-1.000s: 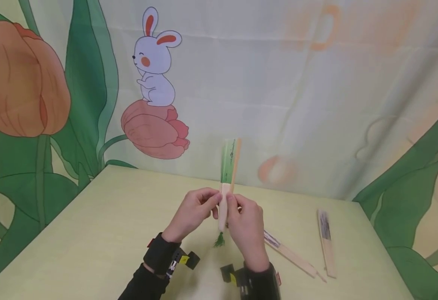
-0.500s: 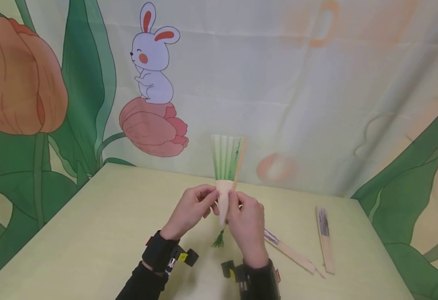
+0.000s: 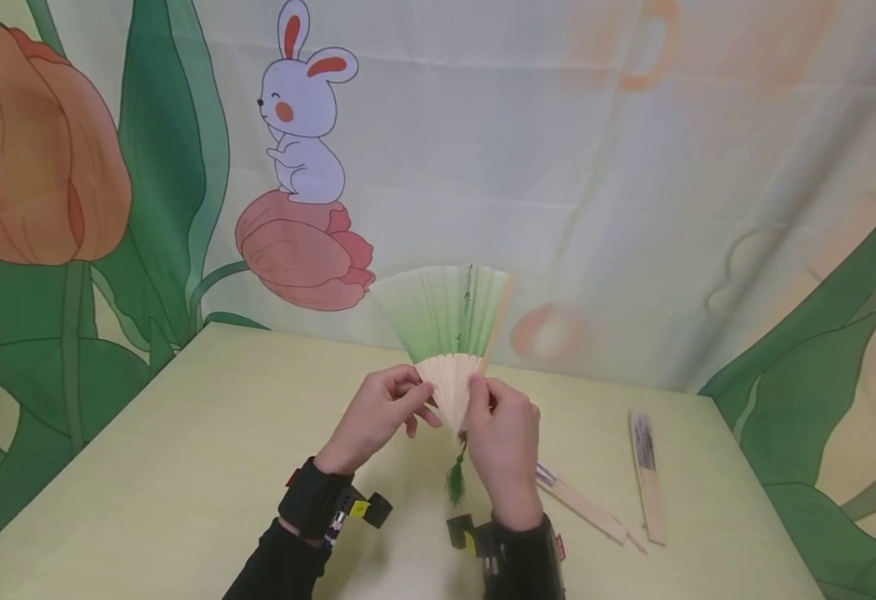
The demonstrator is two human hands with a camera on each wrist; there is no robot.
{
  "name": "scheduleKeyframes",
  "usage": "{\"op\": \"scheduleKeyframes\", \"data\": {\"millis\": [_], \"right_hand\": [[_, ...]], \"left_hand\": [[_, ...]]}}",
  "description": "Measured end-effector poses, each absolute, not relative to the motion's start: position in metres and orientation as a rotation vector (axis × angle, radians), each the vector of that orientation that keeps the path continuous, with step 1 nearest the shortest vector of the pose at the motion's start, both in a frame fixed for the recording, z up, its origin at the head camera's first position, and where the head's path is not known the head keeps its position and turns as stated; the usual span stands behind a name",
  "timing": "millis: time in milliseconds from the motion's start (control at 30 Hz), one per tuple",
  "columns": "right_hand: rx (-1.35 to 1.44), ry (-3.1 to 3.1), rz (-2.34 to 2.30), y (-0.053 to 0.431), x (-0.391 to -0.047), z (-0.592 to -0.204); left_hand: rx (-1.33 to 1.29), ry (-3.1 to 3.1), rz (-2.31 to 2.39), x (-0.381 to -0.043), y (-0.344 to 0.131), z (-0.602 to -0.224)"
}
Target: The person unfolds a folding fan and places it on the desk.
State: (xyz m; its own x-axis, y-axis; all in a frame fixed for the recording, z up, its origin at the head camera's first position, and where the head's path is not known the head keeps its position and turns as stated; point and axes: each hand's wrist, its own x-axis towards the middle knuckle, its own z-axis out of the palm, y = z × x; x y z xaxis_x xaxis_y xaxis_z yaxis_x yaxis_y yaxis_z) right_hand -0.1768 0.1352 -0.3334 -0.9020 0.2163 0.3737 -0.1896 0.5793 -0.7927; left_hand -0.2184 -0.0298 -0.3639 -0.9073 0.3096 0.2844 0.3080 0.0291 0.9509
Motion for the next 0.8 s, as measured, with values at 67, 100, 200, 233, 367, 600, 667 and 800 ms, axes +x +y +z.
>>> {"op": "scheduleKeyframes", "data": {"millis": [67, 100, 200, 233, 367, 600, 667, 800], "right_hand": [[-0.027, -2.362, 1.299, 0.1363, -0.1771, -0.3334], [-0.030, -2.352, 1.316, 0.1367, -0.1771, -0.3336], [-0.041, -2.319, 1.360, 0.1381, -0.1779, -0.3349], [-0.043, -2.307, 1.372, 0.1385, -0.1782, -0.3354], [-0.042, -2.283, 1.382, 0.1396, -0.1791, -0.3363], [-0.082, -2.116, 1.527, 0.1408, -0.1769, -0.3334], [-0.097, -2.073, 1.591, 0.1412, -0.1766, -0.3328], [-0.129, -2.029, 1.685, 0.1412, -0.1773, -0.3323]], "left_hand": [[0.684, 2.236, 2.088, -0.2194, -0.0306, -0.3645], [0.684, 2.223, 2.094, -0.2200, -0.0309, -0.3650], [0.669, 2.186, 2.115, -0.2209, -0.0322, -0.3659], [0.663, 2.175, 2.122, -0.2210, -0.0325, -0.3661], [0.654, 2.147, 2.151, -0.2222, -0.0336, -0.3673], [0.625, 2.008, 2.231, -0.2247, -0.0364, -0.3686], [0.615, 1.951, 2.272, -0.2246, -0.0378, -0.3684], [0.616, 1.868, 2.338, -0.2242, -0.0400, -0.3669]]}}
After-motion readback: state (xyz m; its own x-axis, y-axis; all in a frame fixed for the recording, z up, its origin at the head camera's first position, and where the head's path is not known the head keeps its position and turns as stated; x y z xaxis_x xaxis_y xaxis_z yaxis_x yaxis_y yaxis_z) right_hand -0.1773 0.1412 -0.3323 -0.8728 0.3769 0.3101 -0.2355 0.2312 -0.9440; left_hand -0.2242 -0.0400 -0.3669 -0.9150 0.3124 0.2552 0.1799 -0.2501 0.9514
